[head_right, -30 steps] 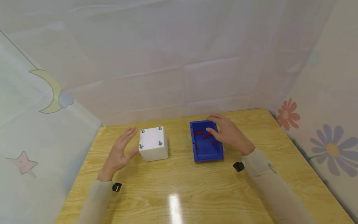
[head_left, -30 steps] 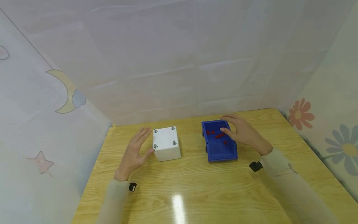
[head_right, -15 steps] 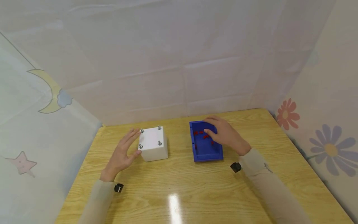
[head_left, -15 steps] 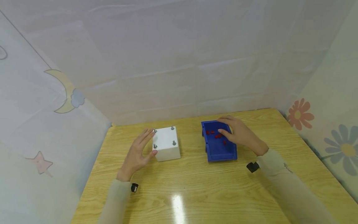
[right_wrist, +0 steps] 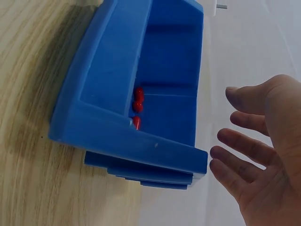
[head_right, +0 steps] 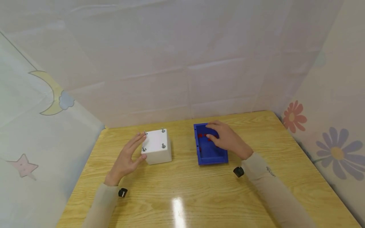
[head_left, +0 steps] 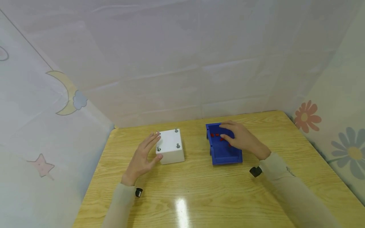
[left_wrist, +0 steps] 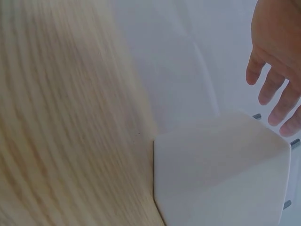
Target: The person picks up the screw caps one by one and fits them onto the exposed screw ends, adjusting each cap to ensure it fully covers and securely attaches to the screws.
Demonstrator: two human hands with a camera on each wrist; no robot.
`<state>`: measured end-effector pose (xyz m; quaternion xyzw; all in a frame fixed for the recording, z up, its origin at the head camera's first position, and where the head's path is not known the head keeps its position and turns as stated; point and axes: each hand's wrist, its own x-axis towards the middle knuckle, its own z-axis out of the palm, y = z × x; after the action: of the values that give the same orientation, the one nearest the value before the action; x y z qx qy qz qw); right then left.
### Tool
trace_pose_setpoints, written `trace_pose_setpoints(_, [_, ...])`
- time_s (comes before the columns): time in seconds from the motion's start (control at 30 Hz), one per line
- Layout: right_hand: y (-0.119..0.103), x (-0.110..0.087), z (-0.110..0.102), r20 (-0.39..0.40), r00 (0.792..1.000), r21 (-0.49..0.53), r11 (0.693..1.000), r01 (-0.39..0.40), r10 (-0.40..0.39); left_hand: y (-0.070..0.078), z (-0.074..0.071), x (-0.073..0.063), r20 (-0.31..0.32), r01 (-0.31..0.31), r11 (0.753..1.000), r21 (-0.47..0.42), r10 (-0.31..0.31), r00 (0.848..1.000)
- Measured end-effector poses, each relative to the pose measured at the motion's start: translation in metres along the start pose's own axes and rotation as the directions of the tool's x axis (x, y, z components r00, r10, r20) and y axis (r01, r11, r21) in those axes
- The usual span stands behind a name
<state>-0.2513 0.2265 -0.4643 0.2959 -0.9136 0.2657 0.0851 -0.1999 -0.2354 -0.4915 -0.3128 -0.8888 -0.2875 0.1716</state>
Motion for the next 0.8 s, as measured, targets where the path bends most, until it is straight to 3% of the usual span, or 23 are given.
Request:
trace_pose_setpoints(0.57, [0.002, 0.003, 0.013, 0.070, 0.998, -0.031, 1.000, -0.003, 0.005, -0.002, 0.007, -0.007, 0.008, 0.021, 1.000, 0.006, -0.021, 1.000])
trace_pose_setpoints(0.8, [0.005, 0.006, 0.017, 0.054, 0.998, -0.016, 1.000, 0.026, -0.025, -0.003, 0.009, -0.010, 0.021, 0.040, 0.999, -0.005, -0.039, 0.999])
